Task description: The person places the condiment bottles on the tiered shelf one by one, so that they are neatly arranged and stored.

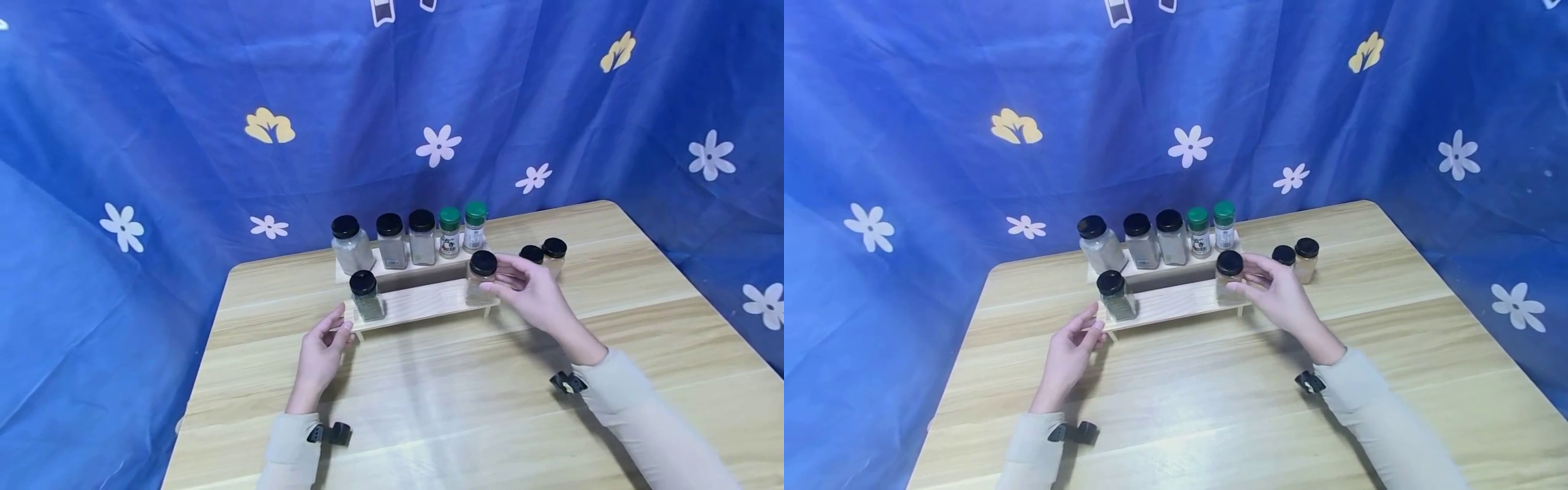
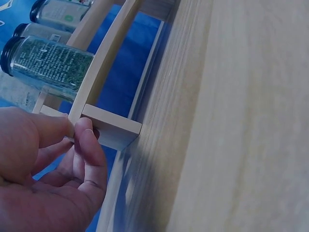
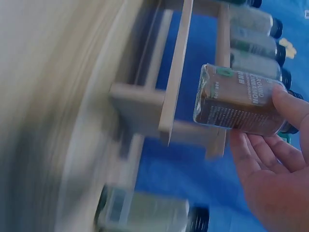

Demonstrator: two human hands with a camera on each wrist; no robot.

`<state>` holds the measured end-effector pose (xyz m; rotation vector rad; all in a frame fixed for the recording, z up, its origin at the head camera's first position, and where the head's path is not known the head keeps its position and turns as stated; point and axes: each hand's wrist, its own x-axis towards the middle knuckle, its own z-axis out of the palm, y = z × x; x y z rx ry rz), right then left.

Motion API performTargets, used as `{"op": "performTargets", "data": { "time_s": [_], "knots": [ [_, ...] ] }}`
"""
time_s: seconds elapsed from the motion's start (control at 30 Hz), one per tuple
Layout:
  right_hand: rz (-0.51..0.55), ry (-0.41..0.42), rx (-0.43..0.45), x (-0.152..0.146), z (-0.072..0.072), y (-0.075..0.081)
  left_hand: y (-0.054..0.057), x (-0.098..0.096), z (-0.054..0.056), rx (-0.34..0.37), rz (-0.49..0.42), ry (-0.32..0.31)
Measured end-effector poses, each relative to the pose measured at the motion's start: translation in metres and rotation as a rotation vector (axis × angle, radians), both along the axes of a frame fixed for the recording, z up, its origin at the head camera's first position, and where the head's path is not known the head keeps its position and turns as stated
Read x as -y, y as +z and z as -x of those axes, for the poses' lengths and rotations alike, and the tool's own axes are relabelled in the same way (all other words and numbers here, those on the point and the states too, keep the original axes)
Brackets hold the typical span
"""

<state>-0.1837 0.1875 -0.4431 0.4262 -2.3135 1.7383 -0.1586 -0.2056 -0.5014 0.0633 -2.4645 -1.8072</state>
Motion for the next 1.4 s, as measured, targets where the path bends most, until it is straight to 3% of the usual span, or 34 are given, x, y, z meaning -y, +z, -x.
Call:
{"op": "performTargets", "data": {
  "time_s": [0.3, 0.7, 1.1, 1.4],
  "knots": [
    [0.029, 0.109, 0.048, 0.059, 0.006, 0.008, 0.003, -0.001, -0.001, 0.002, 0.010, 0.005],
    [0.003, 0.187, 0.102, 0.118, 0.015, 0.001, 0.005, -0.002, -0.003, -0.010, -0.008, 0.007],
    [0.026, 0.211, 0.111, 0.124, 0.018, -0.002, 0.002, -0.001, -0.001, -0.017, -0.006, 0.000],
    [0.108, 0.216, 0.128, 0.096, 0.015, 0.002, 0.003, -0.002, -0.002, -0.016, 0.004, -0.008]
  ]
}}
